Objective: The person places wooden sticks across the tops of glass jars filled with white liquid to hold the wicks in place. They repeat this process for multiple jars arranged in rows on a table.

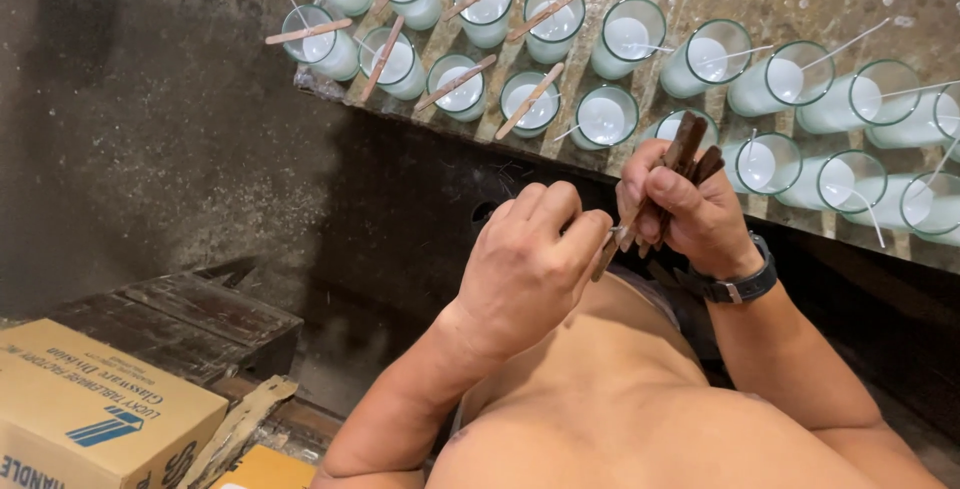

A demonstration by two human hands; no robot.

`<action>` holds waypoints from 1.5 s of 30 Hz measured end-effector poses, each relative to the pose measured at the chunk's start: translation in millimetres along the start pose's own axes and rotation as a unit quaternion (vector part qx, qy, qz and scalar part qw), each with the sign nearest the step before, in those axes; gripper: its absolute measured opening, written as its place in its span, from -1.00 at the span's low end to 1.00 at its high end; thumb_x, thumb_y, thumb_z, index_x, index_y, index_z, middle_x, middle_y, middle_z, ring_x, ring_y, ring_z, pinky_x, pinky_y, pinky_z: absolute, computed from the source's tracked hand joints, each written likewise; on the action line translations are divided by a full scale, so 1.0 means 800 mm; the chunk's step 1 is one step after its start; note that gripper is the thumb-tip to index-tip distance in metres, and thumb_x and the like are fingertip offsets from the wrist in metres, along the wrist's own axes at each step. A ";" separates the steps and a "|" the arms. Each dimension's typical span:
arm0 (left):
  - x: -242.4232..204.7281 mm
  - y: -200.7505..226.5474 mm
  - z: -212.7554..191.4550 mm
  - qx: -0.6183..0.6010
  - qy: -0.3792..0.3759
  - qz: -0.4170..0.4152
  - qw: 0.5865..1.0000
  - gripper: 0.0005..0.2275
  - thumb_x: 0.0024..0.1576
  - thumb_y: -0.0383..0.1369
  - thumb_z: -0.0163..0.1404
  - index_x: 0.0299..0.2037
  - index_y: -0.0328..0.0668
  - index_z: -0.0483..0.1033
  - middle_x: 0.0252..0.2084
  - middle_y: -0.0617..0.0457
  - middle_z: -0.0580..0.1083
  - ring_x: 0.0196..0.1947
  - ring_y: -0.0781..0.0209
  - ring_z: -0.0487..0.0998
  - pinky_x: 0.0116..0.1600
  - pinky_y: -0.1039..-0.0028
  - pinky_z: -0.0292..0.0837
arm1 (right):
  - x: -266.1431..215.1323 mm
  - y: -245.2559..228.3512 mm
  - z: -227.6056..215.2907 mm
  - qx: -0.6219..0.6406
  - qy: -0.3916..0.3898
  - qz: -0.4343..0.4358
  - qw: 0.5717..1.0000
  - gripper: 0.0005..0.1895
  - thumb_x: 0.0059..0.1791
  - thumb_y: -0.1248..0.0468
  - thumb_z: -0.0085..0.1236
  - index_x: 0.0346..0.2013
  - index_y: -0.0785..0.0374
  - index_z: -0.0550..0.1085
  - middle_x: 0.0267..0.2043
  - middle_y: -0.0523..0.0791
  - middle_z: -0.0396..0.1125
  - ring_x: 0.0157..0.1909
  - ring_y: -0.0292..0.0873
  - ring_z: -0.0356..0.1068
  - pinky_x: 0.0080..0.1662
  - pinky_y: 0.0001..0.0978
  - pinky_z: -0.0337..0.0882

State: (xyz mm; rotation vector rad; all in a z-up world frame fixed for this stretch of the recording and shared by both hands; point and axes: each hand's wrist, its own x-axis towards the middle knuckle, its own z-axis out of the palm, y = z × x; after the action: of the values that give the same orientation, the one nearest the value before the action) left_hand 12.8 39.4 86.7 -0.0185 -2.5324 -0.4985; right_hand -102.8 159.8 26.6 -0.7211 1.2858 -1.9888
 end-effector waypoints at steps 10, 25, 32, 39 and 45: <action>0.001 0.002 0.002 0.014 -0.007 0.007 1.000 -0.89 0.01 -0.46 -0.29 -0.55 -0.14 0.16 -0.56 0.11 0.09 -0.59 0.16 0.21 -0.54 0.47 0.12 | -0.003 -0.018 0.003 -0.143 -0.020 -0.020 0.989 -0.71 -0.09 0.24 -0.15 -0.60 0.40 0.33 -0.85 -0.08 0.17 -0.82 -0.31 0.18 -0.68 -0.56 0.27; -0.030 -0.018 0.041 0.008 -0.049 -0.032 0.998 -0.94 0.00 -0.42 -0.24 -0.50 -0.15 0.22 -0.55 0.09 0.14 -0.55 0.13 0.27 -0.53 0.42 0.17 | 0.014 -0.026 0.009 -0.301 -0.093 -0.013 0.949 -0.77 -0.07 0.28 -0.16 -0.58 0.29 0.36 -0.82 -0.15 0.21 -0.77 -0.30 0.17 -0.59 -0.52 0.23; -0.024 -0.031 0.013 -0.355 -0.151 -0.226 0.894 -0.81 0.10 -0.26 -0.26 -0.49 -0.12 0.32 -0.65 0.00 0.31 -0.58 -0.09 0.40 -0.49 0.34 0.30 | 0.011 -0.012 -0.012 -0.165 -0.089 0.034 0.982 -0.75 -0.05 0.32 -0.22 -0.57 0.35 0.35 -0.82 -0.12 0.16 -0.77 -0.36 0.08 -0.62 -0.57 0.19; -0.042 -0.048 0.014 -0.462 -0.087 -0.299 0.830 -0.91 0.03 -0.50 -0.20 -0.31 -0.23 0.35 -0.63 0.05 0.37 -0.63 0.31 0.35 -0.50 0.53 0.29 | -0.004 0.003 -0.030 -0.034 -0.056 0.067 0.996 -0.78 -0.07 0.31 -0.21 -0.46 0.46 0.32 -0.82 -0.04 0.16 -0.79 -0.34 0.11 -0.67 -0.61 0.17; -0.027 -0.028 0.034 -0.464 -0.096 -0.287 0.832 -0.94 0.02 -0.38 -0.09 -0.37 -0.10 0.42 -0.67 0.14 0.30 -0.61 0.41 0.29 -0.48 0.58 0.26 | -0.005 0.005 -0.027 -0.033 -0.065 0.052 0.996 -0.78 -0.08 0.32 -0.18 -0.44 0.48 0.35 -0.79 -0.04 0.20 -0.78 -0.36 0.15 -0.67 -0.65 0.20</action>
State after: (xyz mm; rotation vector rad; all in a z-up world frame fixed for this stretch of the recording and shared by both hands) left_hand 14.2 29.9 46.3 0.3553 -2.1702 -2.0028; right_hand -115.5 173.4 14.3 -0.7839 1.2895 -1.7946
